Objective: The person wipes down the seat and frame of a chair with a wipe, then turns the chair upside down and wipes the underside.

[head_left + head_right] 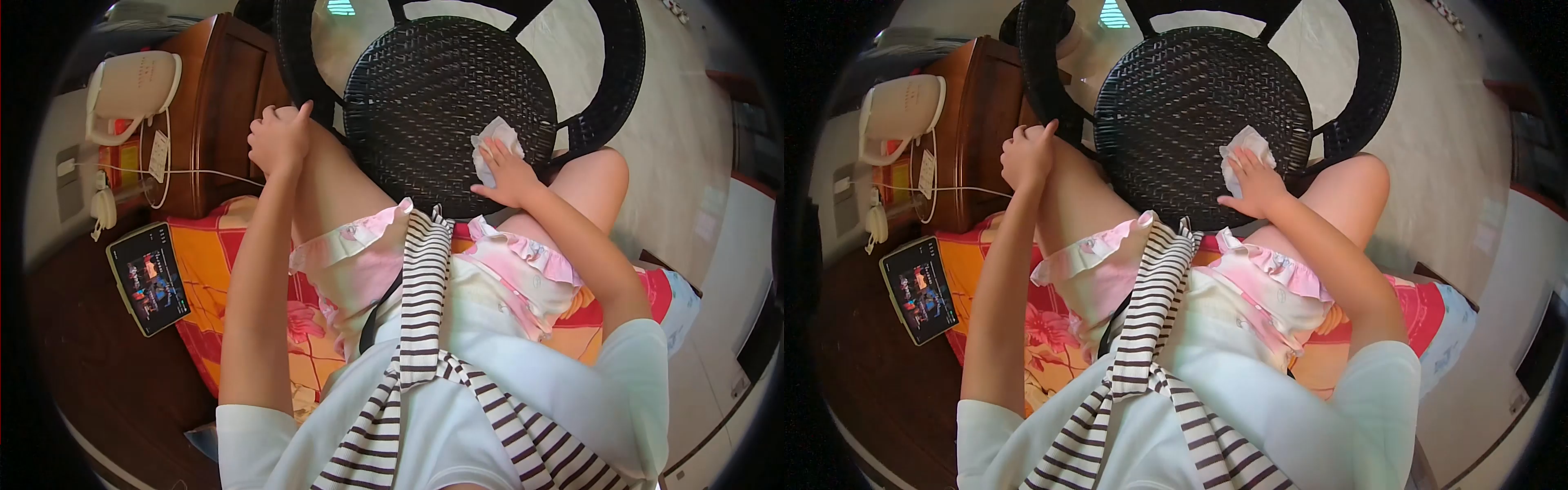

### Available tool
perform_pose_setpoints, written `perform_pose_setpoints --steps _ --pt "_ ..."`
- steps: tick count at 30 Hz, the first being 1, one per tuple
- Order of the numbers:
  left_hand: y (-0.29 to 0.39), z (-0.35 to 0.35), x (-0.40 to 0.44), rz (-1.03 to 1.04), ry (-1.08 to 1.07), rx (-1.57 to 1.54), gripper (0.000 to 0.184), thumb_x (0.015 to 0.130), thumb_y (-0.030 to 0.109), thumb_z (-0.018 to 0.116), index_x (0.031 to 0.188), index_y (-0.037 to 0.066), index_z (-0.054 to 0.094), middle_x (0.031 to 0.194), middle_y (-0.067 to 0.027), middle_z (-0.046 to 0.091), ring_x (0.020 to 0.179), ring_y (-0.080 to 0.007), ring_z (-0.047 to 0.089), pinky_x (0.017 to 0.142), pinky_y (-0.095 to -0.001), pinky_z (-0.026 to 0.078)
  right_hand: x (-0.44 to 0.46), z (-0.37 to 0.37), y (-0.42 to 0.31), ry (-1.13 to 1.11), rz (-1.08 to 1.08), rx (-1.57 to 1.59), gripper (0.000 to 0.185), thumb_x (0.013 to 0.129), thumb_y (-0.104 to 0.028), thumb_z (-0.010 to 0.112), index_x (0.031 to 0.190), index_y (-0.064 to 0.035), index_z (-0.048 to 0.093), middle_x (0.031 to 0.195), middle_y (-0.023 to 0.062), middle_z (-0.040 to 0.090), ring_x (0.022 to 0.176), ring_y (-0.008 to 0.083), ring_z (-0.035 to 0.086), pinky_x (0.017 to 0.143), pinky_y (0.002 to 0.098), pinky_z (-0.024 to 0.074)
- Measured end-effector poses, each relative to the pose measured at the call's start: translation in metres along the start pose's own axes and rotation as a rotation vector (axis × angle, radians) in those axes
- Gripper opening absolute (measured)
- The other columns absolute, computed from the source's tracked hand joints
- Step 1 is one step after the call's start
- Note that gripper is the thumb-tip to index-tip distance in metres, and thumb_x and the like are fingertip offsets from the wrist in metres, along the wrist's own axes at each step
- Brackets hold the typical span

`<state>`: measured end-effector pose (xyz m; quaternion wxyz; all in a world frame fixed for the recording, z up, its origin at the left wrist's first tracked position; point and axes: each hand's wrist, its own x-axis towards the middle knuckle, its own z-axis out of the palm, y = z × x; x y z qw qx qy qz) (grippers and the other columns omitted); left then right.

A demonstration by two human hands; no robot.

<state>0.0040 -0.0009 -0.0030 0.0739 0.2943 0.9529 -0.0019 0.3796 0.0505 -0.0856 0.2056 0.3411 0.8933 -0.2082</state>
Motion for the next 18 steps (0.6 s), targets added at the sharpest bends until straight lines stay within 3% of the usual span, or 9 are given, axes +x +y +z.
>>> perform_pose_setpoints --steps 6,12,18 --pt "0.003 -0.001 0.004 0.004 -0.015 0.002 0.077 0.071 0.067 0.055 0.126 0.013 0.051 0.123 -0.0157 0.051 0.114 -0.0335 0.049 0.09 -0.0472 0.042 0.047 0.001 -0.005 0.179 -0.055 -0.052 0.084 0.083 -0.061 0.045 0.142 -0.0035 0.025 0.15 0.0151 0.017 0.14 0.0281 0.014 0.113 0.0418 0.0136" --pt "0.004 -0.003 0.003 0.013 -0.015 0.001 0.077 0.071 0.066 0.056 0.125 0.012 0.052 0.122 -0.0161 0.052 0.113 -0.0337 0.049 0.09 -0.0475 0.042 0.128 -0.022 -0.025 0.31 0.082 -0.126 0.094 0.078 -0.068 0.045 0.143 -0.0043 0.023 0.151 0.0133 0.016 0.14 0.0257 0.013 0.113 0.0417 0.0109" --pt "0.003 -0.003 -0.001 -0.008 -0.006 -0.008 0.079 0.071 0.068 0.055 0.127 0.013 0.051 0.123 -0.0161 0.051 0.113 -0.0335 0.05 0.091 -0.0472 0.042 0.166 -0.044 -0.025 0.236 0.121 -0.08 0.101 0.077 -0.076 0.038 0.144 -0.004 0.019 0.152 0.0124 0.012 0.141 0.0247 0.01 0.113 0.0403 0.0097"
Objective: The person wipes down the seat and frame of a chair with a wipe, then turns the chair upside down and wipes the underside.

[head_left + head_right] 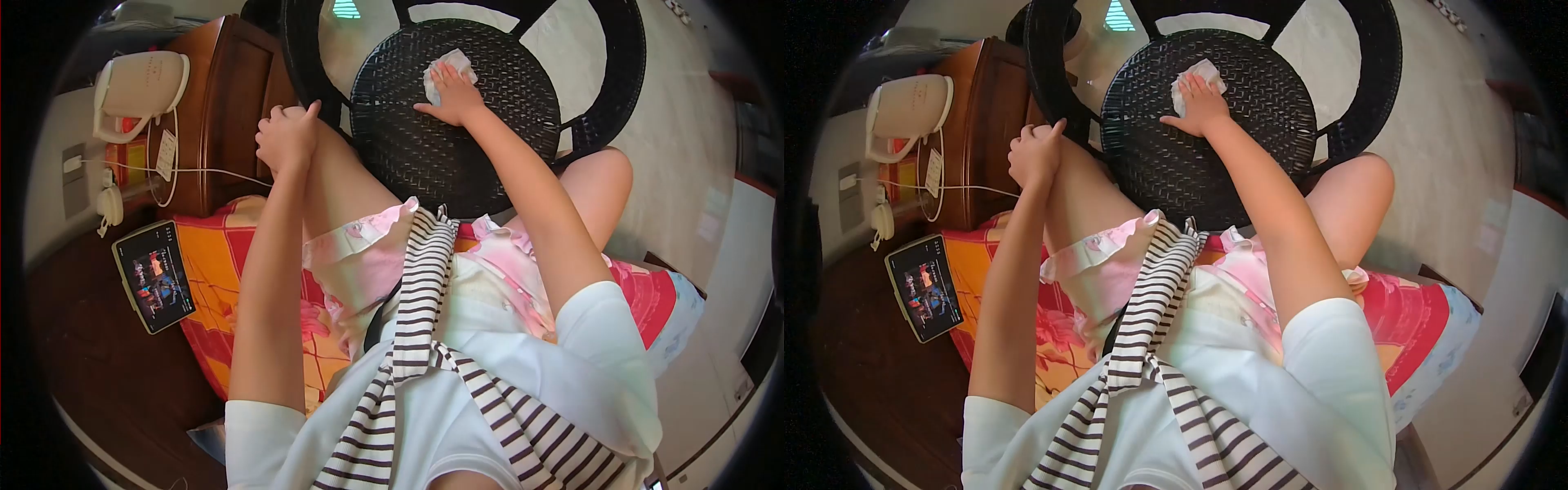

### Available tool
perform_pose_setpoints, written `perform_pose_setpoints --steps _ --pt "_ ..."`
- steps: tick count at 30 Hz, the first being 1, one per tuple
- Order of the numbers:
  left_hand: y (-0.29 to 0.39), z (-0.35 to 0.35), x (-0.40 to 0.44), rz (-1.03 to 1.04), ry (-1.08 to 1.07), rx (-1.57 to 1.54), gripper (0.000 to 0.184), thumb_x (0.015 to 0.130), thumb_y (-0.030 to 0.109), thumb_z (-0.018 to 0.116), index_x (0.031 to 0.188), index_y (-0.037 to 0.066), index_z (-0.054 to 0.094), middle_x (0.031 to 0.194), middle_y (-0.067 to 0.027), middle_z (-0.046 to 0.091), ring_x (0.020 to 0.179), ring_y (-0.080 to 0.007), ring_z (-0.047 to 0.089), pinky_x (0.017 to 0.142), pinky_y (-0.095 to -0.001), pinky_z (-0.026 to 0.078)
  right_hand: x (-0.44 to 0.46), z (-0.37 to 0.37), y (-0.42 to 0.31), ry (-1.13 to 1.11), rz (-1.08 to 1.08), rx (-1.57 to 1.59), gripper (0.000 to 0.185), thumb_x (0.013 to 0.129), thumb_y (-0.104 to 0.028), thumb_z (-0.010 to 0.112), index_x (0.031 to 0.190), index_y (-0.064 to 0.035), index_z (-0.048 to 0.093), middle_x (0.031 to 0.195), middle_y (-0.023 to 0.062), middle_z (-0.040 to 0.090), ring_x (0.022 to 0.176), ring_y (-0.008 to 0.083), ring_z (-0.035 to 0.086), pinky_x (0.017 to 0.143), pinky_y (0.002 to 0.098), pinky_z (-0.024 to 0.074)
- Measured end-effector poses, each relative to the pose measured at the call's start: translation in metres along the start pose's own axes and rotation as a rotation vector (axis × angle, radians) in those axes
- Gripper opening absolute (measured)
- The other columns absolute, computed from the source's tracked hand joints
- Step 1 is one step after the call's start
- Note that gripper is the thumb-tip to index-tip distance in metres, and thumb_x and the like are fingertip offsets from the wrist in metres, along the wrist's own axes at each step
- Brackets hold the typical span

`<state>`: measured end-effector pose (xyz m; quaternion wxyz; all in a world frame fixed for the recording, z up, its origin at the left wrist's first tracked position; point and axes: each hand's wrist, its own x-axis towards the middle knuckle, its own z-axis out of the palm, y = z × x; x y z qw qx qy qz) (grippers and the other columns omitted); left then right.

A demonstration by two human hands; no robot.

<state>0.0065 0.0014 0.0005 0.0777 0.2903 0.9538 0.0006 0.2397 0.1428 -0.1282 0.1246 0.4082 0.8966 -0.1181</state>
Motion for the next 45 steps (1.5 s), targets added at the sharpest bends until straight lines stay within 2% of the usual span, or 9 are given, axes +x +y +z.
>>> perform_pose_setpoints --steps 16,22,27,34,38,40,42,43,45 --pt "-0.008 0.004 0.001 0.02 -0.004 -0.036 0.079 0.072 0.07 0.052 0.13 0.018 0.048 0.129 -0.0154 0.048 0.117 -0.0327 0.048 0.094 -0.0447 0.041 -0.147 0.01 -0.012 -0.165 -0.337 -0.032 0.095 0.078 -0.069 0.046 0.139 0.0017 0.029 0.147 0.0223 0.021 0.137 0.0356 0.02 0.111 0.0438 0.0176" --pt "-0.007 0.004 0.003 0.043 -0.001 -0.05 0.078 0.071 0.067 0.055 0.128 0.013 0.05 0.126 -0.0173 0.049 0.115 -0.034 0.048 0.092 -0.0467 0.041 -0.128 0.016 -0.014 -0.174 -0.288 0.012 0.09 0.081 -0.069 0.039 0.14 -0.0012 0.029 0.15 0.0166 0.017 0.139 0.029 0.015 0.112 0.0422 0.0138" --pt "-0.003 0.0 0.006 0.006 -0.031 0.008 0.077 0.07 0.07 0.052 0.129 0.019 0.05 0.128 -0.0147 0.049 0.116 -0.0318 0.05 0.094 -0.0439 0.041 -0.104 0.022 -0.016 -0.057 -0.307 0.037 0.09 0.081 -0.069 0.04 0.142 -0.0028 0.027 0.15 0.0154 0.019 0.14 0.0262 0.015 0.112 0.0417 0.0137" --pt "-0.002 0.002 0.003 0.018 -0.002 -0.029 0.078 0.07 0.067 0.055 0.126 0.013 0.051 0.123 -0.0165 0.051 0.115 -0.0337 0.049 0.092 -0.0468 0.041 -0.012 0.016 -0.045 0.082 -0.122 0.02 0.097 0.077 -0.072 0.043 0.143 -0.0042 0.024 0.151 0.0132 0.017 0.14 0.0246 0.014 0.113 0.0404 0.0117" --pt "-0.001 0.0 -0.001 0.002 0.002 -0.015 0.079 0.07 0.068 0.055 0.126 0.013 0.051 0.122 -0.0161 0.051 0.114 -0.034 0.049 0.092 -0.0464 0.041 0.024 -0.003 -0.05 -0.042 -0.041 0.216 0.095 0.078 -0.074 0.041 0.141 -0.0042 0.029 0.151 0.0128 0.017 0.14 0.0243 0.015 0.111 0.0425 0.0141" --pt "-0.003 0.002 -0.002 0.011 0.011 -0.015 0.079 0.071 0.069 0.055 0.126 0.012 0.051 0.122 -0.0164 0.051 0.113 -0.0342 0.05 0.091 -0.0462 0.042 0.027 -0.032 -0.028 -0.213 -0.141 0.722 0.09 0.08 -0.071 0.041 0.137 -0.0013 0.034 0.149 0.0158 0.02 0.137 0.0269 0.021 0.11 0.0403 0.0173" --pt "-0.007 0.005 -0.003 0.02 0.023 -0.02 0.078 0.072 0.068 0.055 0.127 0.012 0.05 0.122 -0.0165 0.051 0.113 -0.0342 0.05 0.091 -0.0465 0.042 0.013 -0.057 -0.008 -0.237 -0.056 1.095 0.079 0.085 -0.062 0.043 0.128 0.0035 0.043 0.14 0.0215 0.036 0.127 0.0295 0.036 0.105 0.034 0.0253" --pt "-0.008 0.006 -0.003 0.019 0.025 -0.024 0.078 0.072 0.067 0.055 0.127 0.013 0.05 0.122 -0.0165 0.051 0.113 -0.0342 0.05 0.091 -0.0466 0.042 0.004 -0.063 0.003 -0.183 -0.057 1.125 0.075 0.086 -0.059 0.045 0.127 0.0031 0.045 0.131 0.0213 0.045 0.117 0.0272 0.045 0.101 0.0297 0.031" --pt "-0.01 0.007 -0.003 0.03 0.027 -0.047 0.077 0.073 0.066 0.055 0.128 0.013 0.049 0.123 -0.0165 0.051 0.113 -0.034 0.05 0.091 -0.0468 0.042 -0.009 -0.039 0.019 0.103 -0.076 1.021 0.079 0.085 -0.061 0.045 0.131 0.0038 0.04 0.129 0.0217 0.047 0.111 0.0262 0.048 0.097 0.0313 0.0351"
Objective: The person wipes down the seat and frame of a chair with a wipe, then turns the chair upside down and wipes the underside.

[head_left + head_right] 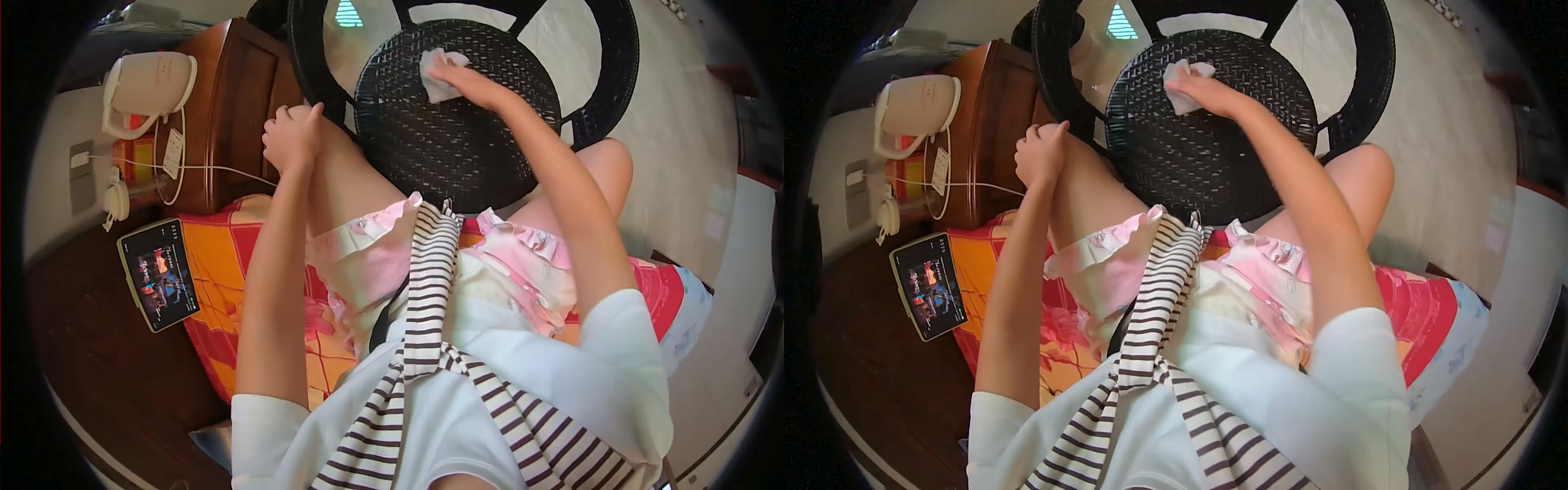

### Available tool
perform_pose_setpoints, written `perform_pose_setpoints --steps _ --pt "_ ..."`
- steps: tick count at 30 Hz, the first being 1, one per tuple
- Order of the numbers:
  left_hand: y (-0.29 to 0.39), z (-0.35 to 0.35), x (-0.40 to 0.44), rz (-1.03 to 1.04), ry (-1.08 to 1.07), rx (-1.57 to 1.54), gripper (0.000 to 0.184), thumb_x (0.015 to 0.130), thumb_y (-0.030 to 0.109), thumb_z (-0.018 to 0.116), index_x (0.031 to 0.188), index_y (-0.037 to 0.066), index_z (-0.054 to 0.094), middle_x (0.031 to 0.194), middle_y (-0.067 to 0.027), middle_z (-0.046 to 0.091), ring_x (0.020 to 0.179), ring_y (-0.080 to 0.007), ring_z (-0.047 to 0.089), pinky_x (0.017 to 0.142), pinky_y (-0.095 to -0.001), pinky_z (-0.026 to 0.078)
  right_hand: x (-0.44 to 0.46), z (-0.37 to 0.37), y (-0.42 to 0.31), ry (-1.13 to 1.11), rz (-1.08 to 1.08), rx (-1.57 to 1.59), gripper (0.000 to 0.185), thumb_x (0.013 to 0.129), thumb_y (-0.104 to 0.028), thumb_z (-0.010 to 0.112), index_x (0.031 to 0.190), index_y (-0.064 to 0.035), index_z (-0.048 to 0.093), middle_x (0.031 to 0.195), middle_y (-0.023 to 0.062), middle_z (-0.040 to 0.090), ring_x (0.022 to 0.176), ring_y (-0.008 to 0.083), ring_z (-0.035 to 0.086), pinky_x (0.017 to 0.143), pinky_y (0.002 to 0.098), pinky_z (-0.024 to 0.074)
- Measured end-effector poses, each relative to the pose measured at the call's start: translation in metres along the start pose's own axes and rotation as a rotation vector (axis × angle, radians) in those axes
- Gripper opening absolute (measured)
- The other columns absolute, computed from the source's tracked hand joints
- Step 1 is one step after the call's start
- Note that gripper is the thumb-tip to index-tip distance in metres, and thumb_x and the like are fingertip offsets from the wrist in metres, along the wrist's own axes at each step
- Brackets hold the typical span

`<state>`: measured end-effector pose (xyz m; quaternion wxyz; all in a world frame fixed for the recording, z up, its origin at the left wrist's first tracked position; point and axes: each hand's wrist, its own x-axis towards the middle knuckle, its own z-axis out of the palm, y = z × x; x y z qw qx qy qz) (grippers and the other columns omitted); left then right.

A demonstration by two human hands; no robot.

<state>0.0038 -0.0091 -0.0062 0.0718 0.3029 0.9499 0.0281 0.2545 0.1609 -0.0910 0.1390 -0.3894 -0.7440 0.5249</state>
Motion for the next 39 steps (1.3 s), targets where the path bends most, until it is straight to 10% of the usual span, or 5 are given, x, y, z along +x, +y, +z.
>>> perform_pose_setpoints --steps 5,16,30,36,39 --pt "0.007 -0.006 0.001 -0.005 -0.049 0.019 0.076 0.074 0.064 0.055 0.129 0.012 0.048 0.125 -0.0168 0.049 0.115 -0.0337 0.048 0.092 -0.0467 0.041 -0.103 -0.014 -0.022 -0.73 0.163 -0.354 0.087 0.086 -0.062 0.042 0.142 0.002 0.021 0.148 0.0228 0.02 0.138 0.0307 0.02 0.11 0.0336 0.0201" --pt "0.005 -0.004 0.005 0.012 -0.032 0.015 0.077 0.072 0.064 0.057 0.128 0.012 0.049 0.125 -0.0174 0.049 0.115 -0.0342 0.048 0.092 -0.0468 0.041 -0.074 0.055 0.035 -0.296 -0.291 -0.863 0.074 0.088 -0.054 0.042 0.141 -0.0035 0.028 0.146 0.0196 0.026 0.138 0.0299 0.02 0.111 0.0426 0.0163" --pt "0.007 0.0 0.006 -0.018 -0.02 0.091 0.08 0.07 0.07 0.052 0.129 0.015 0.05 0.123 -0.0168 0.051 0.114 -0.0336 0.051 0.093 -0.0439 0.042 0.017 0.078 0.022 -0.099 -0.045 -1.026 0.068 0.092 -0.051 0.031 0.147 -0.0147 0.015 0.154 0.0068 0.008 0.142 0.0195 0.006 0.113 0.0408 0.0042" --pt "0.006 -0.002 0.001 -0.034 -0.027 0.063 0.081 0.07 0.071 0.052 0.128 0.014 0.05 0.124 -0.0163 0.05 0.113 -0.0333 0.05 0.092 -0.0438 0.042 0.013 0.04 0.042 -0.18 -0.279 -0.619 0.052 0.091 -0.018 0.035 0.142 -0.0105 0.028 0.145 0.0162 0.03 0.135 0.0304 0.027 0.11 0.0377 0.0214" --pt "0.009 -0.001 0.0 -0.028 0.012 0.027 0.078 0.07 0.068 0.057 0.122 0.01 0.053 0.12 -0.0171 0.052 0.111 -0.0348 0.051 0.09 -0.0451 0.043 -0.012 0.004 0.025 -0.089 0.137 -0.196 0.045 0.092 -0.017 0.03 0.135 -0.0143 0.043 0.137 0.0185 0.042 0.128 0.0302 0.039 0.106 0.0314 0.029"
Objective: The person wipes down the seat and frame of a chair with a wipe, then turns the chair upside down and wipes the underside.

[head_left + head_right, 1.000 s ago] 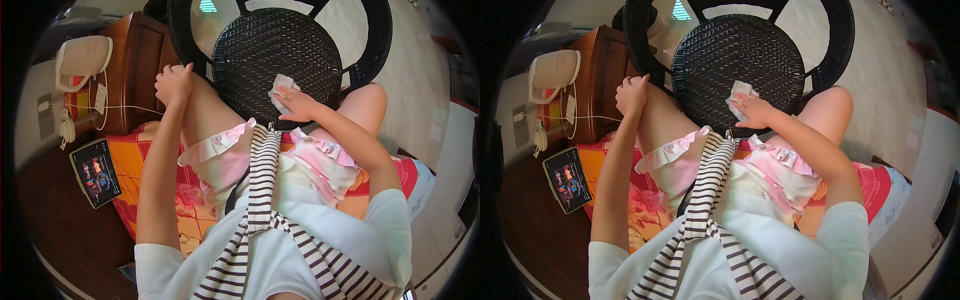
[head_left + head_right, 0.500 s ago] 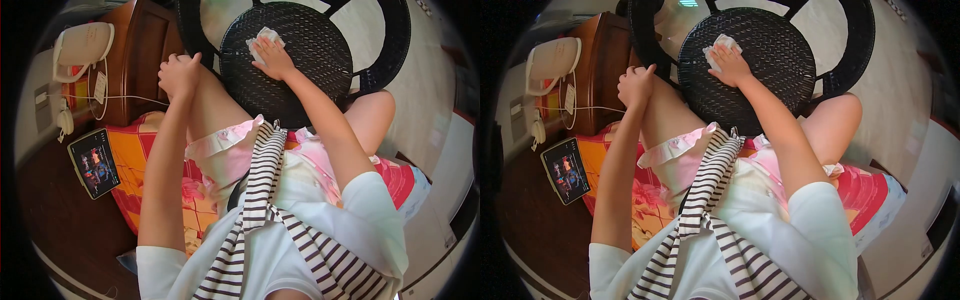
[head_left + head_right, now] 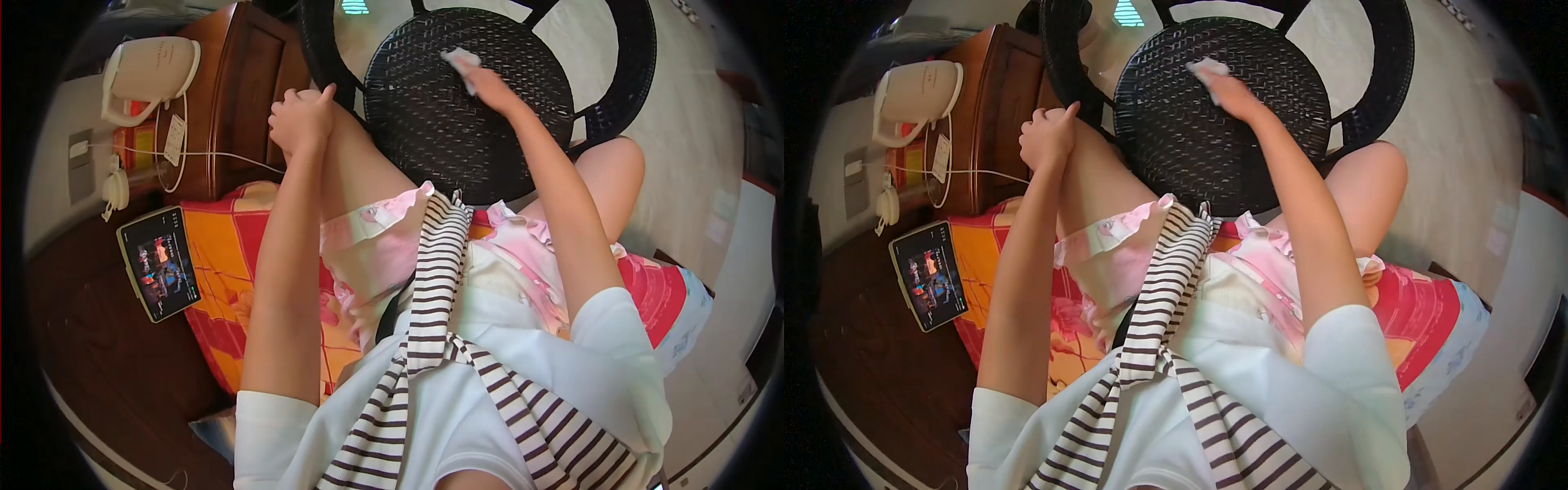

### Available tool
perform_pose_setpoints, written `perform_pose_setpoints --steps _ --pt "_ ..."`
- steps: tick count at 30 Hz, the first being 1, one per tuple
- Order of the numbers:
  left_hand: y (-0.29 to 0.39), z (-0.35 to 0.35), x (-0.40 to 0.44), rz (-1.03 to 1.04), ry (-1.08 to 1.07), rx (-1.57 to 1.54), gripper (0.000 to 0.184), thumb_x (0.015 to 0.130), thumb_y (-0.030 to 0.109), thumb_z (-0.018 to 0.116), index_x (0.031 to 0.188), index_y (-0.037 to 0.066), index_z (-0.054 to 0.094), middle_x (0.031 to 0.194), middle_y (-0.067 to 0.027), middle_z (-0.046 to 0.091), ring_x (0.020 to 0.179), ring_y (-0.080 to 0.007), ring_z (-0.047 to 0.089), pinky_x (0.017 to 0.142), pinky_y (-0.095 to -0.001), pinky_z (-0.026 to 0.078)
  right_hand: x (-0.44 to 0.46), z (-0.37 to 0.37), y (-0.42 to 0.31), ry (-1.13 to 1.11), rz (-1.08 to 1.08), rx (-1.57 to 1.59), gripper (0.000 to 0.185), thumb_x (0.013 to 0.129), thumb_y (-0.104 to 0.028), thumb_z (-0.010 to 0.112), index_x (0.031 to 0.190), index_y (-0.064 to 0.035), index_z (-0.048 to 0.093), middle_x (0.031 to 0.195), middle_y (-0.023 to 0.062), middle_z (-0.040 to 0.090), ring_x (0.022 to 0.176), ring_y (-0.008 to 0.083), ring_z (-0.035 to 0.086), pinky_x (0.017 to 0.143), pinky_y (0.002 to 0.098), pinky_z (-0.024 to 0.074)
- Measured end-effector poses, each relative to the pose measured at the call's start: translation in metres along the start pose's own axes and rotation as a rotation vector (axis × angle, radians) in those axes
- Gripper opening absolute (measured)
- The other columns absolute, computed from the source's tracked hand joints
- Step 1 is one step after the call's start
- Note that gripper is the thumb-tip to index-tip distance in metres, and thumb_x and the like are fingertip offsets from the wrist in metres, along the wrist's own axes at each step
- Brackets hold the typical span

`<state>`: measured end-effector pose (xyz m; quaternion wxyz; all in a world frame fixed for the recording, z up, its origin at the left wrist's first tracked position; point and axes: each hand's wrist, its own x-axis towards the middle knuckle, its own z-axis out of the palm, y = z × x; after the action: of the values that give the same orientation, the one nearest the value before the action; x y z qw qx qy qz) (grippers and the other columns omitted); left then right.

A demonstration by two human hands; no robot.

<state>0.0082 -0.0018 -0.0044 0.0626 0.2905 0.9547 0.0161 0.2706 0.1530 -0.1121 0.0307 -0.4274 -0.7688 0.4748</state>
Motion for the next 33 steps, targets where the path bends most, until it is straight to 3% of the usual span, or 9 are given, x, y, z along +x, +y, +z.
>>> perform_pose_setpoints --steps 2,5,7,9,10,13,19,29,33 --pt "0.001 -0.003 0.0 -0.009 -0.025 0.017 0.078 0.07 0.068 0.057 0.123 0.011 0.053 0.12 -0.017 0.052 0.111 -0.0346 0.051 0.09 -0.0451 0.043 -0.025 -0.022 0.003 0.264 -0.053 0.33 0.044 0.093 -0.02 0.03 0.132 -0.0131 0.048 0.137 0.0154 0.043 0.128 0.0257 0.04 0.105 0.0288 0.0283" --pt "0.0 0.0 0.003 -0.004 -0.02 0.019 0.078 0.07 0.068 0.057 0.124 0.011 0.052 0.12 -0.0168 0.052 0.112 -0.0342 0.05 0.089 -0.0452 0.043 -0.018 -0.031 0.065 0.67 -0.123 0.283 0.046 0.088 -0.017 0.032 0.128 -0.0044 0.05 0.125 0.0126 0.056 0.109 0.0225 0.055 0.093 0.0297 0.0386" --pt "0.0 -0.001 0.002 -0.003 -0.032 0.022 0.078 0.07 0.067 0.056 0.125 0.012 0.052 0.121 -0.0166 0.052 0.112 -0.0338 0.05 0.089 -0.0453 0.043 -0.039 -0.04 0.043 0.515 0.065 0.205 0.044 0.091 -0.018 0.032 0.129 -0.0061 0.049 0.128 0.0137 0.053 0.118 0.0244 0.05 0.1 0.0292 0.0342" --pt "0.002 -0.003 0.003 0.0 -0.033 0.02 0.078 0.07 0.067 0.056 0.125 0.012 0.052 0.121 -0.0165 0.052 0.112 -0.0336 0.05 0.09 -0.0453 0.043 -0.044 -0.021 0.032 0.358 -0.003 -0.062 0.041 0.093 -0.022 0.034 0.129 -0.0079 0.049 0.131 0.0143 0.05 0.122 0.0252 0.046 0.102 0.0289 0.0322" --pt "0.002 -0.003 0.002 0.001 -0.032 0.017 0.078 0.07 0.067 0.056 0.125 0.012 0.052 0.121 -0.0164 0.052 0.112 -0.0336 0.05 0.09 -0.0453 0.043 -0.034 0.002 0.049 0.35 -0.199 -0.201 0.042 0.094 -0.029 0.038 0.132 -0.0114 0.043 0.134 0.017 0.045 0.125 0.0317 0.041 0.105 0.0346 0.0296" --pt "0.0 -0.004 0.002 0.008 -0.03 0.01 0.077 0.07 0.066 0.056 0.125 0.012 0.052 0.121 -0.0164 0.052 0.112 -0.0338 0.05 0.09 -0.0453 0.043 -0.055 0.054 0.015 0.149 0.002 -0.809 0.065 0.088 -0.04 0.044 0.146 -0.0241 0.019 0.151 0.0167 0.011 0.138 0.0402 0.01 0.098 0.0729 0.0057" --pt "-0.001 -0.002 0.003 0.019 -0.026 0.012 0.076 0.07 0.065 0.057 0.124 0.011 0.053 0.121 -0.0167 0.052 0.112 -0.0342 0.05 0.091 -0.0457 0.042 -0.028 0.073 0.021 0.271 0.111 -0.812 0.073 0.087 -0.064 0.033 0.147 -0.0277 0.01 0.153 0.0123 -0.002 0.14 0.0373 -0.003 0.095 0.0749 -0.0022" --pt "0.001 -0.002 0.005 0.012 -0.036 0.015 0.076 0.07 0.065 0.057 0.125 0.012 0.052 0.122 -0.0159 0.051 0.114 -0.0335 0.049 0.091 -0.0464 0.042 0.023 0.052 0.01 0.264 0.252 -0.766 0.072 0.088 -0.066 0.028 0.147 -0.0311 0.005 0.153 0.0122 -0.006 0.139 0.0373 -0.009 0.098 0.072 -0.0042" --pt "0.0 -0.003 0.003 0.005 -0.038 0.015 0.078 0.07 0.067 0.055 0.126 0.013 0.05 0.123 -0.0163 0.051 0.114 -0.0337 0.049 0.092 -0.0458 0.041 0.024 0.044 0.016 0.391 0.083 -0.738 0.054 0.095 -0.042 0.035 0.145 -0.0261 0.021 0.153 0.0079 0.01 0.141 0.0291 0.006 0.104 0.066 0.0032"
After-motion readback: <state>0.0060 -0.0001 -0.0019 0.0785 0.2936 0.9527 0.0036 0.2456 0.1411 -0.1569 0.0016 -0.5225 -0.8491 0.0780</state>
